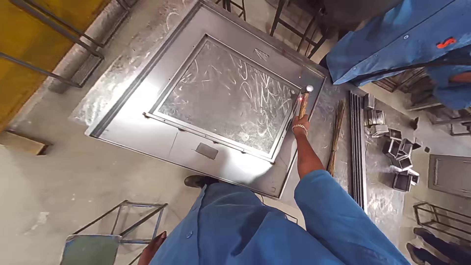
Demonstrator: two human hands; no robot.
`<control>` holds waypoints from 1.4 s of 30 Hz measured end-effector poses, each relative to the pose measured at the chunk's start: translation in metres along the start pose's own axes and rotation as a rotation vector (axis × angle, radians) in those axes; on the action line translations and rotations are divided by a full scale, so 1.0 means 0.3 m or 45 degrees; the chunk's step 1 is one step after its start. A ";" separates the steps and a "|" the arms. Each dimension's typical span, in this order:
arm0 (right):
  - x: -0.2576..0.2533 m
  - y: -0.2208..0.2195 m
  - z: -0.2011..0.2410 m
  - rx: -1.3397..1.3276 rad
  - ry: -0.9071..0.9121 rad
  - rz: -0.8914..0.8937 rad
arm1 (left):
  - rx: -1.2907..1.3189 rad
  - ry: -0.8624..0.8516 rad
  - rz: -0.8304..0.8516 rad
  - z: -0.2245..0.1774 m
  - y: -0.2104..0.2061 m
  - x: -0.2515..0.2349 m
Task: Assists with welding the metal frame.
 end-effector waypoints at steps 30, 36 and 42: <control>1.172 -0.215 -0.318 0.086 -0.290 0.303 | 0.047 -0.092 0.209 -0.215 0.391 -0.273; 1.222 -0.250 -0.287 0.061 -0.348 0.298 | -0.060 -0.091 0.271 -0.085 0.481 -0.332; 1.235 -0.226 -0.274 0.039 -0.332 0.330 | -0.332 -0.152 0.365 0.129 0.499 -0.478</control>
Point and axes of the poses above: each hand's wrist, its own x-axis away from the middle knuckle, its own y-axis out of the back of the hand, z = x × y, the point moved 7 cm from there along -x, towards the middle knuckle, and after that the axes turned 8 degrees about x, right-handed, at the moved point
